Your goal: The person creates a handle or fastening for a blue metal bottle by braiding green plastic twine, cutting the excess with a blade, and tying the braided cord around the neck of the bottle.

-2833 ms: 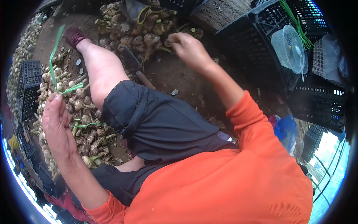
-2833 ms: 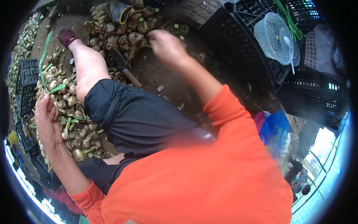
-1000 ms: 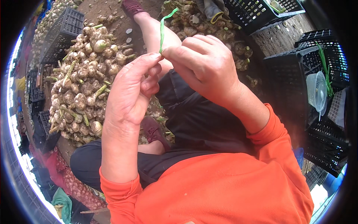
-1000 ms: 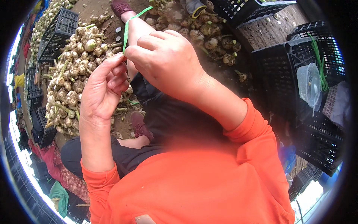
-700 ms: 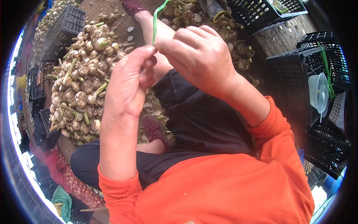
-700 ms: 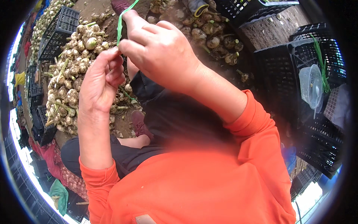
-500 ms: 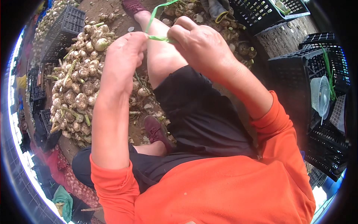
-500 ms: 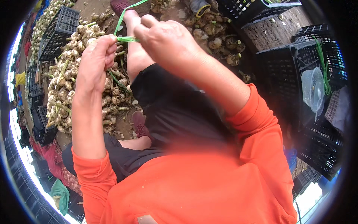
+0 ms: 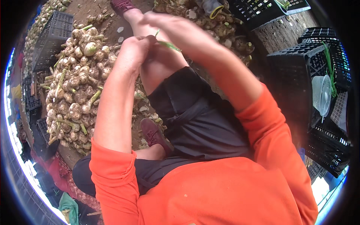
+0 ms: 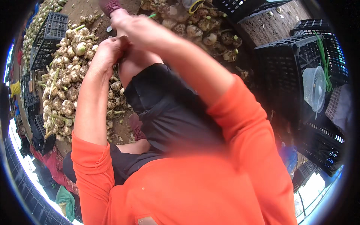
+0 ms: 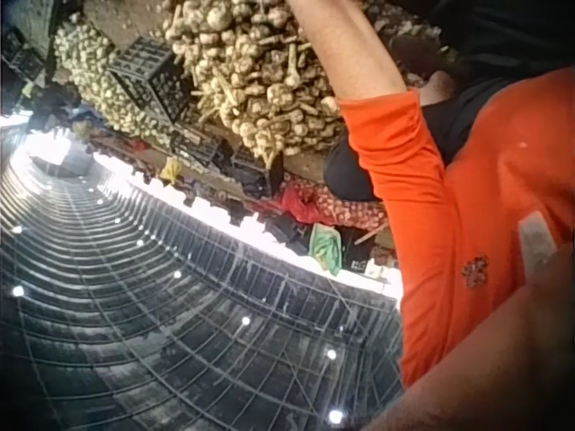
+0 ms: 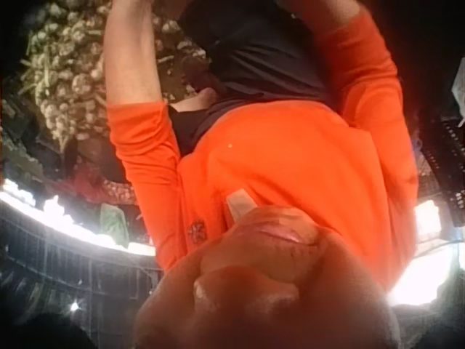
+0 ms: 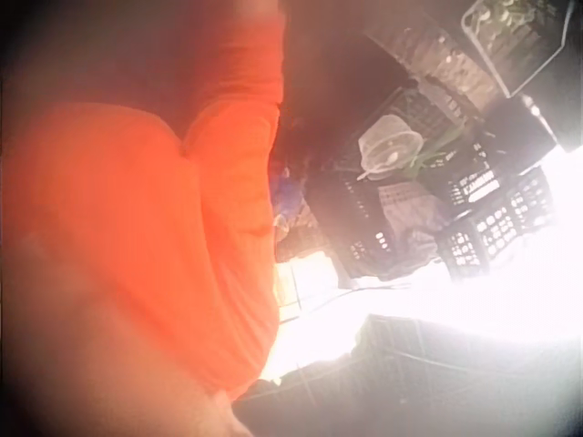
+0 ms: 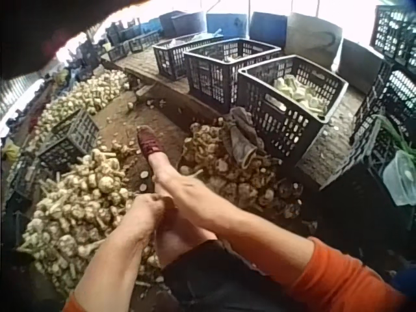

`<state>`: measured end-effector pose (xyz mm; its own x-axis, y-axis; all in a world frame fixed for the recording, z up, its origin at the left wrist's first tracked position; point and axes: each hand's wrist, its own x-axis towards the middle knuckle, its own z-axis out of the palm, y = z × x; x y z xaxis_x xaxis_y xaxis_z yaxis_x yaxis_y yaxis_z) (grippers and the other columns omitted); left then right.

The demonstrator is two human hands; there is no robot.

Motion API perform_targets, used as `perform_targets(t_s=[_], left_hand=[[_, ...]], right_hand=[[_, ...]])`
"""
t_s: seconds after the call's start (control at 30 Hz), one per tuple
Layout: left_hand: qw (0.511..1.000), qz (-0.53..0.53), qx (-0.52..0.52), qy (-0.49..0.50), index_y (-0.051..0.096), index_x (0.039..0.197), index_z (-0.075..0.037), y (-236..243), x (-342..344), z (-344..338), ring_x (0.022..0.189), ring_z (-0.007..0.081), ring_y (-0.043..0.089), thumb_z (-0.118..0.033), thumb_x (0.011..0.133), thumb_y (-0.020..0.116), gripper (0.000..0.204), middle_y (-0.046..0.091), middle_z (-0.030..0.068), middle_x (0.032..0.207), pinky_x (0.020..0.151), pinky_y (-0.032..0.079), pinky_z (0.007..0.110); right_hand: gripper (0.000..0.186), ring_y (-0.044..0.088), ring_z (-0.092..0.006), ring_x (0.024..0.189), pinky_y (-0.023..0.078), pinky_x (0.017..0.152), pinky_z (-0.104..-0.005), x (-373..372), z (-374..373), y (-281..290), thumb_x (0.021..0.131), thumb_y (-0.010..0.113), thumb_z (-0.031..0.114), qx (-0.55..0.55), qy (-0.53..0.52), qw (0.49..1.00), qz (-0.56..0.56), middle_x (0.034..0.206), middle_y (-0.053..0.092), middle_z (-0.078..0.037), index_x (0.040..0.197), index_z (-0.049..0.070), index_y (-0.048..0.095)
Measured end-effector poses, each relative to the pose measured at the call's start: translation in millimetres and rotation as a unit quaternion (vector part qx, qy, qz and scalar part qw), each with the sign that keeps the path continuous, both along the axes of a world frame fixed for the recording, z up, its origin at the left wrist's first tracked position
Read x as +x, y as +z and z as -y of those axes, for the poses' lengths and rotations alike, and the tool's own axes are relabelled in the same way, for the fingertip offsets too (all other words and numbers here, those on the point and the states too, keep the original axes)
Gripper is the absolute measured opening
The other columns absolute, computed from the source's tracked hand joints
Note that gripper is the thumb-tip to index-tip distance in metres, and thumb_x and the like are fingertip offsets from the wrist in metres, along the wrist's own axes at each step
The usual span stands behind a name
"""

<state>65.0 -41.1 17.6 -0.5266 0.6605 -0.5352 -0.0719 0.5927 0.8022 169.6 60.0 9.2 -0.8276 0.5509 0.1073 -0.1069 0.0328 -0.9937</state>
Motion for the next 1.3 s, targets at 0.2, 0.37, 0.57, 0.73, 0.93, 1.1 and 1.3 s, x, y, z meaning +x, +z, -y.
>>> perform_targets(t_s=[0.2, 0.37, 0.57, 0.73, 0.93, 1.1, 1.3], left_hand=[[0.999, 0.011, 0.0, 0.03, 0.067, 0.089, -0.006, -4, -2, 5, 0.064, 0.0098, 0.053, -0.028, 0.091, 0.058, 0.024, 0.063, 0.0001, 0.075, 0.056, 0.039, 0.025], [0.998, 0.048, -0.027, 0.031, 0.063, 0.079, -0.011, -10, -12, 9, 0.051, 0.0039, 0.036, -0.033, 0.088, 0.061, 0.024, 0.048, -0.0083, 0.064, 0.046, 0.024, 0.022], [0.998, 0.027, -0.022, 0.057, 0.063, 0.073, -0.012, -25, -24, 15, 0.05, 0.0047, 0.035, -0.03, 0.085, 0.063, 0.022, 0.048, -0.0075, 0.062, 0.046, 0.024, 0.023], [0.997, 0.019, 0.016, 0.073, 0.058, 0.065, -0.014, -29, -35, 16, 0.047, 0.0038, 0.032, -0.024, 0.082, 0.063, 0.02, 0.045, -0.0088, 0.058, 0.045, 0.023, 0.023], [0.994, 0.031, 0.048, 0.09, 0.057, 0.066, -0.015, -42, -35, 1, 0.048, 0.0032, 0.033, -0.023, 0.082, 0.062, 0.019, 0.045, -0.0094, 0.058, 0.046, 0.024, 0.023], [0.992, 0.042, 0.037, 0.112, 0.06, 0.07, -0.013, -41, -46, 6, 0.049, 0.0035, 0.034, -0.023, 0.082, 0.062, 0.016, 0.047, -0.0091, 0.059, 0.047, 0.026, 0.023], [0.991, 0.074, 0.021, 0.113, 0.062, 0.074, -0.012, -37, -44, -6, 0.049, 0.0037, 0.034, -0.024, 0.083, 0.061, 0.015, 0.049, -0.0084, 0.061, 0.047, 0.025, 0.023]], right_hand=[[0.051, 0.051, -0.0374, 0.119, 0.039, 0.101, -0.0418, -31, 3, -60, 0.095, 0.039, 0.031, 0.139, -0.006, 0.985, 0.106, 0.124, 0.057, -0.023, 0.139, 0.004, 0.04], [0.071, 0.038, -0.0359, 0.134, 0.028, 0.111, -0.045, -24, -5, -81, 0.094, 0.033, 0.053, 0.112, -0.008, 0.942, 0.316, 0.144, 0.039, -0.023, 0.142, 0.001, 0.037], [0.082, 0.029, -0.0381, 0.139, 0.024, 0.114, -0.0421, -45, 0, -67, 0.094, 0.038, 0.054, 0.14, 0.036, 0.908, 0.394, 0.146, 0.029, -0.033, 0.14, -0.014, 0.03], [0.072, 0.032, -0.0457, 0.135, 0.025, 0.113, -0.0479, -84, -19, -116, 0.095, 0.034, 0.054, 0.219, 0.049, 0.881, 0.417, 0.143, 0.032, -0.034, 0.147, 0.004, 0.03], [0.068, 0.034, -0.0426, 0.135, 0.027, 0.111, -0.0517, -103, -45, -149, 0.094, 0.035, 0.06, 0.289, 0.001, 0.854, 0.433, 0.143, 0.033, -0.031, 0.148, 0.02, 0.031], [0.093, 0.031, -0.035, 0.138, 0.024, 0.112, -0.0505, -107, -22, -77, 0.085, 0.04, 0.069, 0.184, -0.045, 0.871, 0.454, 0.149, 0.033, -0.021, 0.147, 0.001, 0.029], [0.083, 0.04, -0.0319, 0.134, 0.031, 0.108, -0.0486, -115, -35, -82, 0.086, 0.041, 0.066, 0.234, -0.097, 0.856, 0.45, 0.145, 0.041, -0.018, 0.141, 0.004, 0.041]])
